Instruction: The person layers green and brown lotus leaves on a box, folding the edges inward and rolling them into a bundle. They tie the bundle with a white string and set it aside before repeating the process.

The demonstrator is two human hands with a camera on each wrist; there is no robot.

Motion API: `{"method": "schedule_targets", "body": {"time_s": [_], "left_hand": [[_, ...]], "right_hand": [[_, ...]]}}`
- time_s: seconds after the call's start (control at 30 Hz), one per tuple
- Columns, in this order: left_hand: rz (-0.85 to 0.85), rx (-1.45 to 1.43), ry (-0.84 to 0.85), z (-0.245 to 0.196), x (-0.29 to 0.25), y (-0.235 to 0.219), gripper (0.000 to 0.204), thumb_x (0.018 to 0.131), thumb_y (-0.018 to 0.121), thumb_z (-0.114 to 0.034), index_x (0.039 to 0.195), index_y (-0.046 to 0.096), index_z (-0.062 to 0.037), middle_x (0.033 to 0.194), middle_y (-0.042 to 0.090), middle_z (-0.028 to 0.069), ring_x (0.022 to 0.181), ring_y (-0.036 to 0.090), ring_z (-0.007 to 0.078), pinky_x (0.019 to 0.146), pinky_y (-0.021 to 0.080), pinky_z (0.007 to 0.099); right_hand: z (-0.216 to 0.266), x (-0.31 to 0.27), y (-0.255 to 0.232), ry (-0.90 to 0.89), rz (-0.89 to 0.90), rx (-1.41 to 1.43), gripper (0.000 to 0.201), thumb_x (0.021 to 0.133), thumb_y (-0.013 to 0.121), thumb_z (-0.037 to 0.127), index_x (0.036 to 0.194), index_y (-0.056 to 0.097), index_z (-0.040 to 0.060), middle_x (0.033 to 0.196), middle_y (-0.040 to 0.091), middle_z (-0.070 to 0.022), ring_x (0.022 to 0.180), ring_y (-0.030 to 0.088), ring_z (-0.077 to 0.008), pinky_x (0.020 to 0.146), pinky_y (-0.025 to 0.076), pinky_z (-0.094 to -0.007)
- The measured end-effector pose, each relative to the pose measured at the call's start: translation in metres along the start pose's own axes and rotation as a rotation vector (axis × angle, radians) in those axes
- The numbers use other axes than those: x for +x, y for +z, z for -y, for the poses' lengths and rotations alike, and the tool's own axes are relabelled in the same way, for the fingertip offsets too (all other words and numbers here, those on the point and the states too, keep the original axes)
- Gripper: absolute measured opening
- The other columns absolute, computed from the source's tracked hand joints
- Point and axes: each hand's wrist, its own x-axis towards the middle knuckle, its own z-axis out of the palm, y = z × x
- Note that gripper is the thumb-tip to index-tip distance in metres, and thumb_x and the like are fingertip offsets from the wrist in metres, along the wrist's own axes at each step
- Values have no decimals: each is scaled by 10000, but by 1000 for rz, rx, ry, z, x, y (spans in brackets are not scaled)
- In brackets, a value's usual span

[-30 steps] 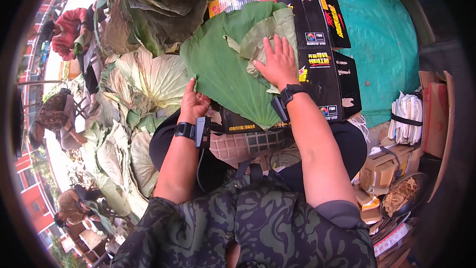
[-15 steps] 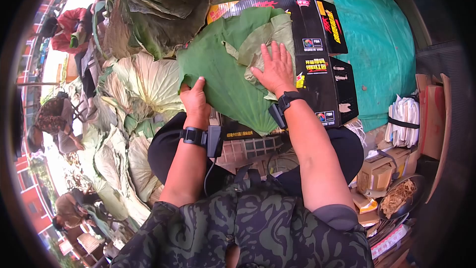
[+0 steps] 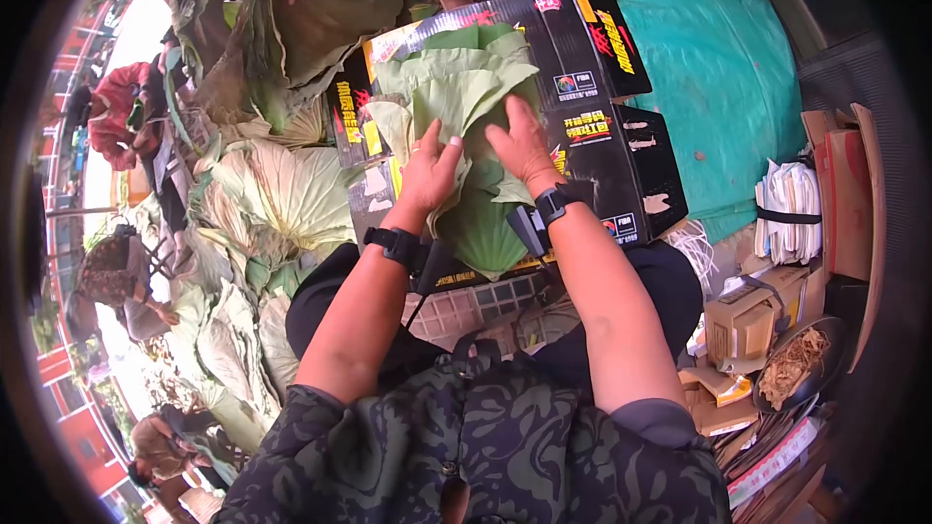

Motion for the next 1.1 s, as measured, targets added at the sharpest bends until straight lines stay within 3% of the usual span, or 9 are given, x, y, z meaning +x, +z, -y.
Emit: {"method": "schedule_targets", "body": {"time_s": [0.07, 0.13, 0.2, 0.33, 0.5, 0.73, 0.8, 0.83, 1.1], "left_hand": [[-40, -25, 76, 12, 7, -1, 501, 875, 454, -350, 1227, 448, 7, 985, 539, 270, 959, 529, 408, 859, 413, 415], [-53, 5, 132, 13, 8, -2, 456, 867, 470, -304, 1186, 469, 22, 939, 558, 258, 969, 529, 403, 849, 415, 421], [18, 139, 70, -1, 2, -6, 428, 838, 514, -271, 1184, 495, -20, 1094, 543, 223, 977, 540, 370, 868, 411, 402], [47, 431, 147, -19, -7, -11, 491, 778, 585, -251, 1221, 468, -77, 1237, 450, 186, 1102, 451, 371, 926, 357, 441], [37, 545, 352, -3, 3, 2, 565, 815, 520, -409, 1329, 375, -225, 1424, 208, 195, 1316, 141, 415, 1054, 127, 508], [46, 651, 356, 8, 2, 13, 527, 840, 459, -455, 1323, 386, -258, 1433, 179, 206, 1319, 108, 433, 1053, 94, 523], [30, 619, 366, 9, 2, 15, 515, 837, 466, -448, 1309, 404, -253, 1428, 195, 203, 1320, 115, 427, 1053, 95, 521], [13, 598, 369, 9, 1, 14, 504, 833, 474, -442, 1295, 421, -249, 1423, 211, 199, 1320, 123, 421, 1053, 97, 520], [75, 672, 316, 20, 9, 17, 551, 844, 431, -404, 1329, 371, -150, 1427, 188, 204, 1326, 97, 415, 1060, 96, 507]], "right_hand": [[-16, 9, 13, -59, -356, 510, 534, 757, 582, 213, 1193, 389, -28, 1124, 501, -241, 1066, 471, -400, 957, 348, -423], [11, 1, 5, -17, -367, 645, 551, 763, 601, 199, 1223, 369, 5, 1153, 474, -242, 1116, 436, -390, 973, 337, -411], [15, -2, 5, -267, -375, -164, 566, 752, 627, 210, 1227, 381, 23, 1210, 432, -238, 1156, 393, -390, 975, 338, -415], [3, -4, 17, -232, -143, -518, 497, 712, 655, 191, 1153, 494, 26, 1252, 418, -203, 1151, 384, -375, 985, 326, -420], [-4, -4, 15, -268, -165, -530, 461, 714, 631, 164, 1134, 503, 24, 1238, 438, -198, 1147, 397, -363, 980, 333, -419], [8, -24, -27, 109, -410, -440, 501, 699, 641, 177, 1156, 504, 25, 1009, 556, -141, 950, 521, -320, 823, 417, -404], [13, -30, -35, 380, -93, -290, 525, 676, 664, 180, 1152, 512, 19, 831, 586, -109, 783, 577, -260, 721, 460, -363], [-1, -28, -28, 285, -156, -67, 534, 663, 675, 160, 1156, 517, 26, 683, 555, -66, 624, 551, -190, 621, 461, -313], [58, -17, -1, 91, 310, 100, 498, 705, 635, 131, 1181, 527, 38, 710, 559, -53, 623, 517, -130, 605, 443, -275]]}}
